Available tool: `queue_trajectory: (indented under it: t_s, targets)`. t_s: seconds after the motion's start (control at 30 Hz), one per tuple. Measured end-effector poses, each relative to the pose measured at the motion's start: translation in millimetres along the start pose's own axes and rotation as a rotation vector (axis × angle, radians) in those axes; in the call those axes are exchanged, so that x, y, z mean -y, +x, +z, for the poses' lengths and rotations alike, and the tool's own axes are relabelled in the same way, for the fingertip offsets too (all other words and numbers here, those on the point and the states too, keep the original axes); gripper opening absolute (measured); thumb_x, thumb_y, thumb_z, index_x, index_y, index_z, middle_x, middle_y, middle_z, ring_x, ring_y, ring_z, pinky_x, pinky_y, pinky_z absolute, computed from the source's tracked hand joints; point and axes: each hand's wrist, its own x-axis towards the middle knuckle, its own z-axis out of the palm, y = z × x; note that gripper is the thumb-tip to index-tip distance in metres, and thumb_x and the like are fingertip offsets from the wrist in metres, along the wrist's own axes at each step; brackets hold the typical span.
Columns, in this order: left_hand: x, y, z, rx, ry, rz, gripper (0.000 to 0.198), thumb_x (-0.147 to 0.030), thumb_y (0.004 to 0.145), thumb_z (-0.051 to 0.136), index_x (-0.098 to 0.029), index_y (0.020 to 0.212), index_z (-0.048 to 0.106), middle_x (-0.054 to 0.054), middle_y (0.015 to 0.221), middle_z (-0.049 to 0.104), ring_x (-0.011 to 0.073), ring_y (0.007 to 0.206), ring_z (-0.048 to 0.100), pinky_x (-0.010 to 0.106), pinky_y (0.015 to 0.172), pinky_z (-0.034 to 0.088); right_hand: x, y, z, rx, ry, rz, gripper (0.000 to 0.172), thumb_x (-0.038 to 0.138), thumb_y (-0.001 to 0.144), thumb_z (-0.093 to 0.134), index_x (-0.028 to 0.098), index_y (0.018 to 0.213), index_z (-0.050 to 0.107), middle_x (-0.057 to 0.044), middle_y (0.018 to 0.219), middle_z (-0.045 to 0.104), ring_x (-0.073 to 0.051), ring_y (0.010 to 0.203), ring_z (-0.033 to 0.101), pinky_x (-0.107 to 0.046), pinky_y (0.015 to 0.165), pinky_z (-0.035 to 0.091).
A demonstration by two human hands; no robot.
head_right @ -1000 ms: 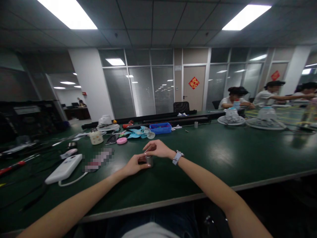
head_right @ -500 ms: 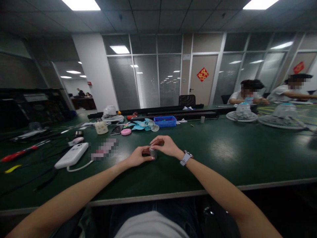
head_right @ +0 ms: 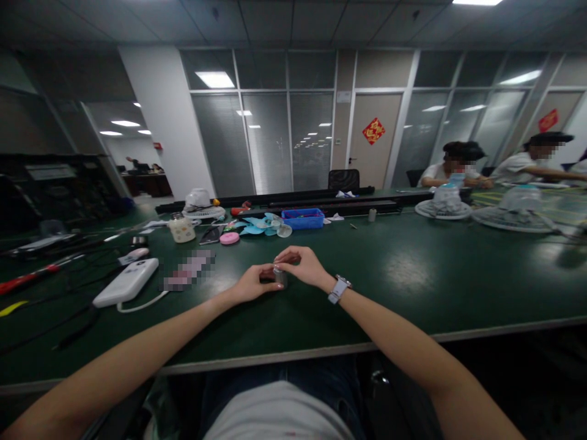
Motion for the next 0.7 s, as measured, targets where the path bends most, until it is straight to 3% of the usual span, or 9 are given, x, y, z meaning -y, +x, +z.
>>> queue_trajectory:
  t_s: [0.5,0.7]
  targets:
    - [1.0,0.0,0.3,-0.012,0.017,-0.012,0.05,-0.026,0.069,0.079,-0.014,0.115,0.063,0.01,0.105,0.073,0.0262,0.1,0.068,0.044,0.095,0.05,-16.6,2.6,12.6,-0.168,-0.065,0.023,0.028,0.033,0.067,0.079,0.016,0.085,0.066,-0.005,0.074,0.07,-0.019,0.073,0.068,-0.033,0.073,0.053]
    - [-1.0,0.0,0.2,0.001,0.022,0.001,0.05,-0.025,0.07,0.079,-0.014,0.115,0.062,0.011,0.106,0.072,0.0264,0.101,0.068,0.044,0.095,0.05,-14.2,1.4,10.4,-0.154,-0.062,0.011,0.024,0.031,0.069,0.078,0.017,0.085,0.066,-0.005,0.075,0.071,-0.02,0.074,0.069,-0.034,0.074,0.055]
